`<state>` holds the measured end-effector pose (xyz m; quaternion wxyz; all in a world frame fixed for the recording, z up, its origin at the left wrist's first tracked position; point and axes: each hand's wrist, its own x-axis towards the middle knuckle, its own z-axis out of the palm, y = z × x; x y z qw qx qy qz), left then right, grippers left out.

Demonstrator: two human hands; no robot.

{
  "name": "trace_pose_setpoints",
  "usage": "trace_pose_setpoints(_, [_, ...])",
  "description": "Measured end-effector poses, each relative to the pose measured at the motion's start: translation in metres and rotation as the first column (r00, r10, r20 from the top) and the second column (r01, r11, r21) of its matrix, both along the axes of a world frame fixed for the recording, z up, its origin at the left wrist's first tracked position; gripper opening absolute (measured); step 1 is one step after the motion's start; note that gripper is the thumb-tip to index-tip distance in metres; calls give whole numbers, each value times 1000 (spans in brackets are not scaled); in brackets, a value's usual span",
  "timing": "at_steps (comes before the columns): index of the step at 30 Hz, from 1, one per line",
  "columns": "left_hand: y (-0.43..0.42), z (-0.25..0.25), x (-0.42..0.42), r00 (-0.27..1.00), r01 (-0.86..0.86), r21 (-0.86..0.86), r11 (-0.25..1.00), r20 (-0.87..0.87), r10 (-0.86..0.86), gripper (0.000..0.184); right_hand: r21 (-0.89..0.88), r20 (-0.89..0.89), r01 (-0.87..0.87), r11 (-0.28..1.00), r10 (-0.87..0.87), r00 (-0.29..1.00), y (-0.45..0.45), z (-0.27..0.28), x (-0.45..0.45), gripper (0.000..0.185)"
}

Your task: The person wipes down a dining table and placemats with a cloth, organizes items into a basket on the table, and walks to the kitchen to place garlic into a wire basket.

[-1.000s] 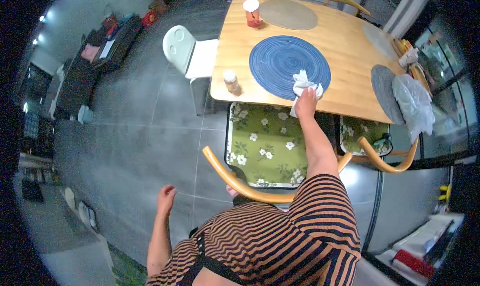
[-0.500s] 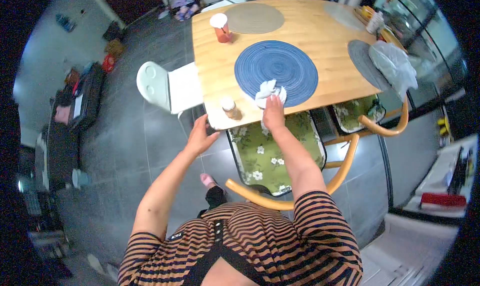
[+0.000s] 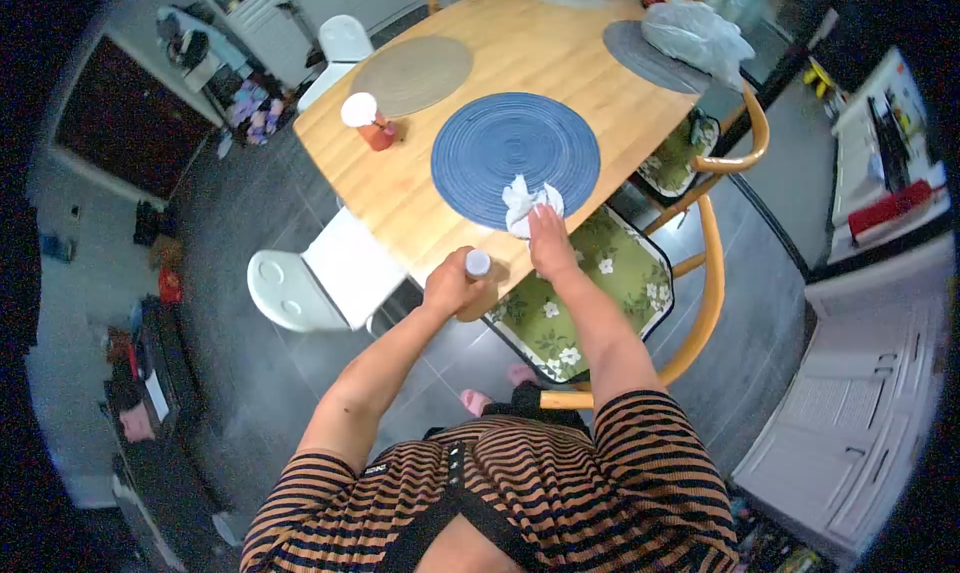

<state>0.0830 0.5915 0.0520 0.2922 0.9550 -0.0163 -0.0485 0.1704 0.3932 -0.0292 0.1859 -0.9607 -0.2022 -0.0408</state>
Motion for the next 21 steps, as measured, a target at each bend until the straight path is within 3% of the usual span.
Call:
trace_pose_setpoints(3, [6,12,16,997,0,-97,995,-75,-7,50,40,-15,8,999,-7,1000,0,-2,0,44])
trace_pose_setpoints(4, [7,15,23,997,-57,-122,991,-57,51,49,44,78,19,999,-23,997,1,1,-5,41])
trace_pose_setpoints(5, [17,13,33,1000,-8,-217,976,-9,6,51,119,66,9,993,-17,998,-6,6,-2,40])
trace_pose_setpoints(7, [27,24,41,996,-70,-333,940,25,83,51,270,50,-27,963,14,999,-16,15,11,38])
trace_pose_setpoints(8, [32,31,44,993,-112,-340,934,1,120,50,312,114,54,949,-93,989,-23,-1,32,36])
trace_pose_setpoints(11, [42,31,44,980,-200,-374,906,-61,191,49,465,42,375,802,-443,895,-55,9,101,37])
trace_pose_setpoints(12, [47,21,42,979,-204,-405,891,-68,193,49,450,169,390,804,-505,846,-65,5,122,36])
trace_pose_setpoints(15, [45,15,39,966,-259,-488,833,-124,227,48,337,166,524,782,-597,785,-71,8,172,29])
trace_pose_setpoints(21, [41,36,24,933,-356,-503,788,-231,274,49,296,444,458,838,-545,711,-1,-17,274,26])
